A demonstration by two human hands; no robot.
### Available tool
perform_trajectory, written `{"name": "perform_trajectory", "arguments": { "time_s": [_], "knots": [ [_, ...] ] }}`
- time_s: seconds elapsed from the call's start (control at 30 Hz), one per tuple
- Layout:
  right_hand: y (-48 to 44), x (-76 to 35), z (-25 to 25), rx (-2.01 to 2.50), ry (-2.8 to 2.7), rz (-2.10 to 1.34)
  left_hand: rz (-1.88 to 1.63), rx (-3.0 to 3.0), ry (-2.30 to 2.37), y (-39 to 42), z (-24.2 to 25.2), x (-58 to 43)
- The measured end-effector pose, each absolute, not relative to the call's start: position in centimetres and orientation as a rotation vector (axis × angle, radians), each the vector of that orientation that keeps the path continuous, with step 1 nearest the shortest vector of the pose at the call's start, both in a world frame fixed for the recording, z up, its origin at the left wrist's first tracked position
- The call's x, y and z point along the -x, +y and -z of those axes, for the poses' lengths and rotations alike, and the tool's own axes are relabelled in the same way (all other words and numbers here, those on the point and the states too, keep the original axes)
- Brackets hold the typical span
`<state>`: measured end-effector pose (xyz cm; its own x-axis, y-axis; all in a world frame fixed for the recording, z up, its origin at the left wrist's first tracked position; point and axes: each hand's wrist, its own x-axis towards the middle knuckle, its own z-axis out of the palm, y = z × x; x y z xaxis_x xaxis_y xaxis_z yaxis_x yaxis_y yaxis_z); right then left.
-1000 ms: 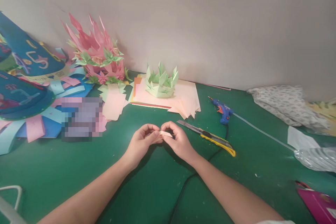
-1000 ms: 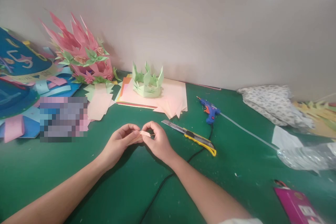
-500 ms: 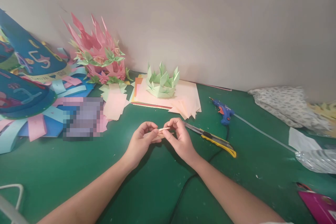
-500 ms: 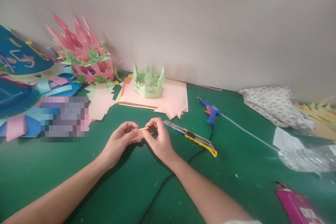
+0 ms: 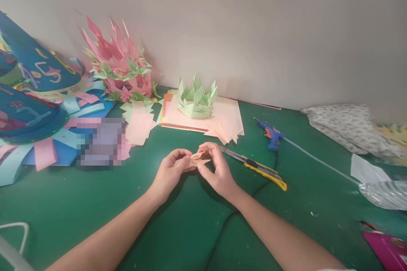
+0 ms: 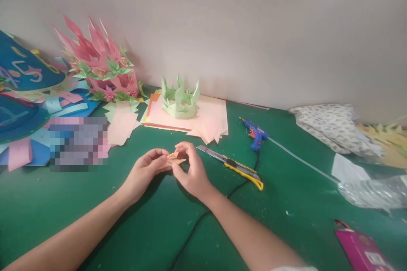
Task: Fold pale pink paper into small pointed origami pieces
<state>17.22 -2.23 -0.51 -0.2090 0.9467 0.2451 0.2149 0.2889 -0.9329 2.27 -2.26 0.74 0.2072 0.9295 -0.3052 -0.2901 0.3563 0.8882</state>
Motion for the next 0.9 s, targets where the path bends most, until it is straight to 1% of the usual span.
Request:
{"name": "perform_trajectory", "arguments": {
  "time_s": [0.23,0.47,0.67,0.9],
  "knots": [
    [-2.05,-17.35,0.56,1.08,-1.567,-1.096,-0.955,-0.862,1.036,-2.32,-0.6,-2.27],
    [-1.93,-17.21,0.44,1.146,-1.606,-1.056,-0.841,-1.05,1.15,-2.57,-0.69,-2.14],
    [-1.99,-17.12,0.5,1.136,-1.598,-1.101,-0.893,-1.054,1.142,-2.51,-0.52,-2.21],
    [-2.06,-17.17,0.36,1.129,-1.642,-1.052,-0.908,-1.037,1.11,-2.31,-0.07,-2.02]
  ]
}}
